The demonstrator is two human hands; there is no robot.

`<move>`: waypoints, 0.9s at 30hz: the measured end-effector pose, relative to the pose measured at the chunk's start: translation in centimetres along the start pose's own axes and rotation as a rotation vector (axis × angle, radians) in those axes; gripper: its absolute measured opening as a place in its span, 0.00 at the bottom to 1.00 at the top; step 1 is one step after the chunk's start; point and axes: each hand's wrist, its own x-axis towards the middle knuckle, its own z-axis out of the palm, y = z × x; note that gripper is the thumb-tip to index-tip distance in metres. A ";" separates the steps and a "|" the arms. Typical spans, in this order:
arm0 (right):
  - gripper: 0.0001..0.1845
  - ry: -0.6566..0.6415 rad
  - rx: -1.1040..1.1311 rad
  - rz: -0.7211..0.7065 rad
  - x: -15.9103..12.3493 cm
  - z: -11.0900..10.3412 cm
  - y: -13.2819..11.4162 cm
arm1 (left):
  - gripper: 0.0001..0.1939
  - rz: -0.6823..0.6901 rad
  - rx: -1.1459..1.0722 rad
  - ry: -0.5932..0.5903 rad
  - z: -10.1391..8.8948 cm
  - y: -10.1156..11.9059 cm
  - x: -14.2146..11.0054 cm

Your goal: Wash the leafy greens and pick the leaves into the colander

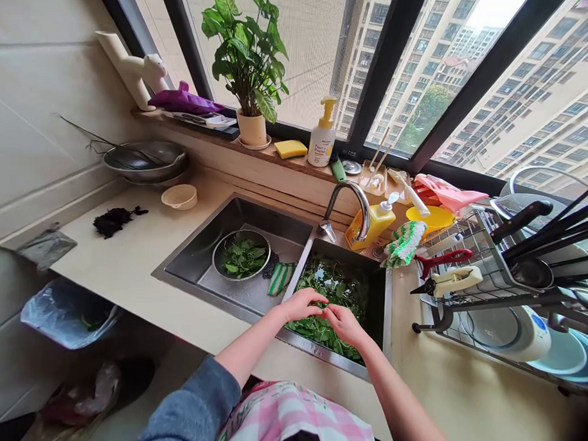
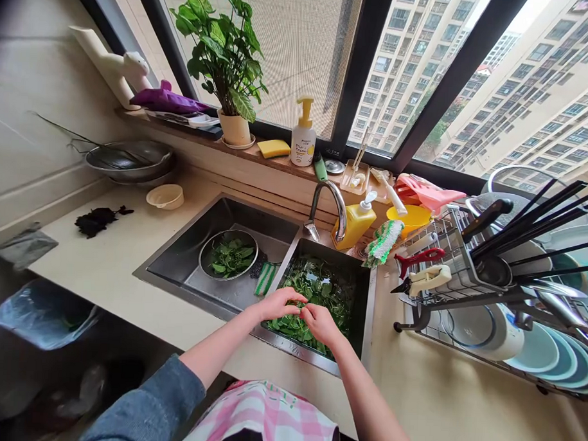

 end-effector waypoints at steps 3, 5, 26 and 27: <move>0.14 -0.018 -0.247 -0.009 0.6 -1.1 -1.6 | 0.07 0.030 0.313 -0.057 0.4 -0.2 0.4; 0.12 -0.015 -0.407 -0.018 0.9 -1.0 -2.2 | 0.06 0.030 0.474 -0.091 0.5 -0.3 0.6; 0.15 0.201 0.321 0.489 3.9 6.5 9.8 | 0.20 -0.554 0.929 0.337 -22.7 -8.7 -0.7; 0.12 0.187 0.204 0.519 4.1 6.9 10.1 | 0.22 -0.610 0.970 0.298 -23.9 -9.8 -0.7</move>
